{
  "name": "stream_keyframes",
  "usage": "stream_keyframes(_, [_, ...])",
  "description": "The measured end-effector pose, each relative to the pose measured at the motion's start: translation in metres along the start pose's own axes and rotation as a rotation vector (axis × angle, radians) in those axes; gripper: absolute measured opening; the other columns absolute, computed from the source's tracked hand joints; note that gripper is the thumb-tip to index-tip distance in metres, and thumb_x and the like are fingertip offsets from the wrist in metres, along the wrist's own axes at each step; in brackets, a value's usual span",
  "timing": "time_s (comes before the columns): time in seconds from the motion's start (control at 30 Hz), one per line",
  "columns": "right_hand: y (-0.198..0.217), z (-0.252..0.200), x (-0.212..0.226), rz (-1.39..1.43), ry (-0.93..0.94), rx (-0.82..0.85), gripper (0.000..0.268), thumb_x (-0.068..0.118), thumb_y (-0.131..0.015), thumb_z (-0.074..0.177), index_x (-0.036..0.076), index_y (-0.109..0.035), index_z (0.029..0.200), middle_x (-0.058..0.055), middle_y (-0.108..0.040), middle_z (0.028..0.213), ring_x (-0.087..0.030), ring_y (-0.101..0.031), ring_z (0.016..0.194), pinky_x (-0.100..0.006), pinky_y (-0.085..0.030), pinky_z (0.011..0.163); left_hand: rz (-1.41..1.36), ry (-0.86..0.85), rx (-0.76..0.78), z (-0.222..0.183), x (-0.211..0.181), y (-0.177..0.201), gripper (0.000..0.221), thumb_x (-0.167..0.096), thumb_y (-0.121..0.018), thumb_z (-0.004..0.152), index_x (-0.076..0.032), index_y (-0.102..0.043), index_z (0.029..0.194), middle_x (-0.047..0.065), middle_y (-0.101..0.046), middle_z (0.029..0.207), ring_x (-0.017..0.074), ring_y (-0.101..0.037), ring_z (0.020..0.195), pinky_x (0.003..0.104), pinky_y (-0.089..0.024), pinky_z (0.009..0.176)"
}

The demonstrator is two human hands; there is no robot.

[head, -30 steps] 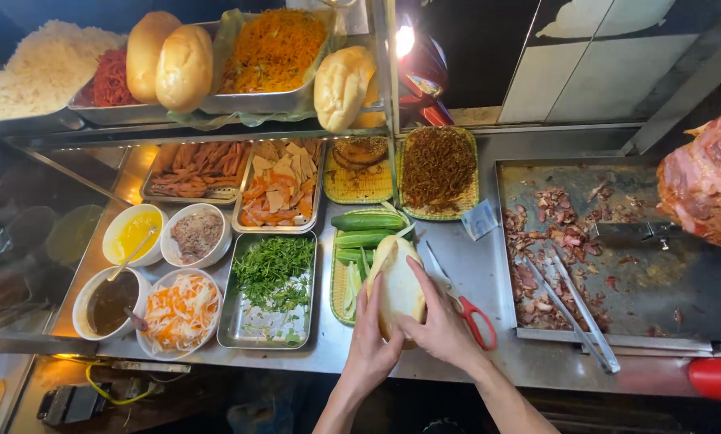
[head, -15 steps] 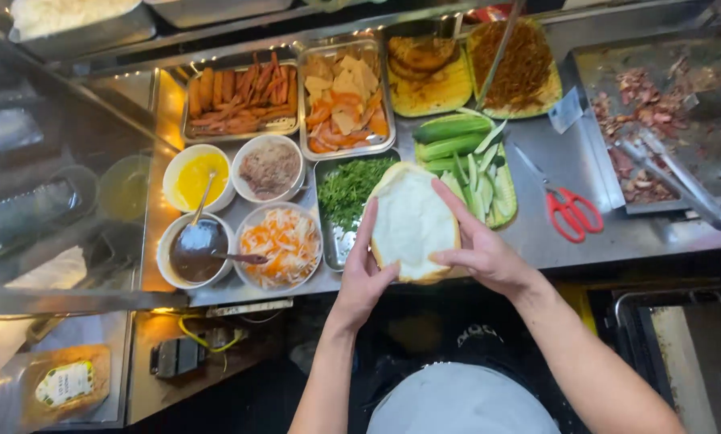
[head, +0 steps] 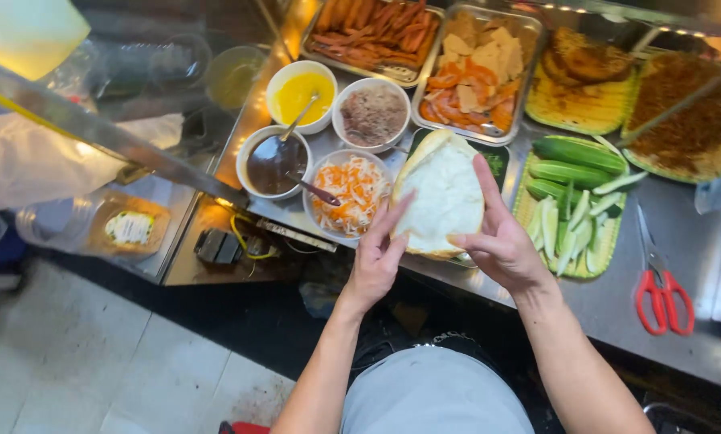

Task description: Preparing and assembling banh mi sandwiches with various fillings and sauces at a food stall.

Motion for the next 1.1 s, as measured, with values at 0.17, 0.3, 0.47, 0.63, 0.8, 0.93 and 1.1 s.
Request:
stream_keyframes(0.17, [-0.035,0.044,-0.039,-0.082,-0.033,0.067,0.119,-0.007,-0.071,0.077,0.02,-0.003,0.17,-0.013,-0.022,0.173,-0.022,-0.037,0.15,-0.032,-0.037,0.111,0.309,0.135,-0.259,-0.023,-0.006,0.032,0.059,0.003,-0.054,0.097,-0.005,-0.049,0.155,0.016,-0.056,0.156,0.0259,-0.051,0.143,0.039,-0.036,0.12])
stream_keyframes(0.3, [-0.032,0.087,-0.089,-0.162,-0.236,0.162,0.091,0.007,-0.069,0.089,0.022,-0.019,0.164,-0.007,-0.033,0.161,-0.019,-0.047,0.137,-0.032,-0.048,0.106,-0.125,0.018,-0.486,-0.032,-0.009,0.087,0.092,0.003,-0.077,0.082,-0.009,-0.032,0.161,0.018,-0.054,0.15,0.0251,-0.059,0.13,0.038,-0.048,0.112])
stream_keyframes(0.47, [-0.017,0.182,-0.09,-0.555,-0.237,-0.034,0.038,0.027,-0.056,0.102,0.014,-0.062,0.138,-0.004,-0.071,0.127,-0.018,-0.071,0.107,-0.034,-0.058,0.088,0.514,-0.087,-0.682,-0.046,-0.053,0.165,0.097,0.003,-0.084,0.078,-0.005,-0.033,0.16,0.019,-0.054,0.151,0.0244,-0.062,0.127,0.035,-0.054,0.104])
stream_keyframes(0.63, [-0.039,0.284,-0.122,-1.606,0.318,0.162,0.032,0.022,-0.063,0.099,0.015,-0.075,0.127,-0.014,-0.071,0.107,-0.032,-0.07,0.101,-0.043,-0.057,0.089,0.408,-0.059,-0.593,-0.044,-0.053,0.215,0.097,0.001,-0.082,0.081,-0.006,-0.028,0.161,0.019,-0.052,0.151,0.0229,-0.062,0.127,0.035,-0.055,0.103])
stream_keyframes(0.8, [-0.091,0.315,-0.142,-1.729,0.275,0.272,0.033,0.027,-0.071,0.087,0.013,-0.075,0.117,-0.018,-0.067,0.097,-0.038,-0.066,0.091,-0.048,-0.055,0.073,0.263,-0.029,-0.548,-0.041,-0.049,0.25,0.093,0.0,-0.077,0.086,-0.006,-0.026,0.164,0.02,-0.051,0.153,0.0241,-0.062,0.129,0.035,-0.055,0.105])
stream_keyframes(0.93, [-0.073,0.326,-0.116,-1.689,0.344,-0.091,0.025,0.027,-0.07,0.101,0.004,-0.073,0.109,-0.016,-0.07,0.093,-0.035,-0.068,0.089,-0.047,-0.055,0.077,0.287,-0.055,-0.506,-0.029,-0.058,0.258,0.096,-0.002,-0.081,0.083,-0.006,-0.027,0.162,0.02,-0.047,0.155,0.0259,-0.059,0.134,0.036,-0.055,0.107])
stream_keyframes(1.1, [-0.057,0.313,-0.084,-1.572,0.491,-0.128,0.022,0.017,-0.064,0.106,0.001,-0.075,0.117,-0.017,-0.075,0.097,-0.029,-0.074,0.084,-0.039,-0.059,0.075,0.581,-0.091,-0.557,-0.015,-0.056,0.27,0.1,-0.006,-0.089,0.074,-0.006,-0.035,0.159,0.021,-0.049,0.151,0.0299,-0.057,0.135,0.039,-0.052,0.109])
Point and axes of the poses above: each hand's wrist, its own z-axis towards the middle knuckle, its own y-axis out of the back of the hand, x = y × z, the point moved 8 cm from there along z, towards the middle knuckle
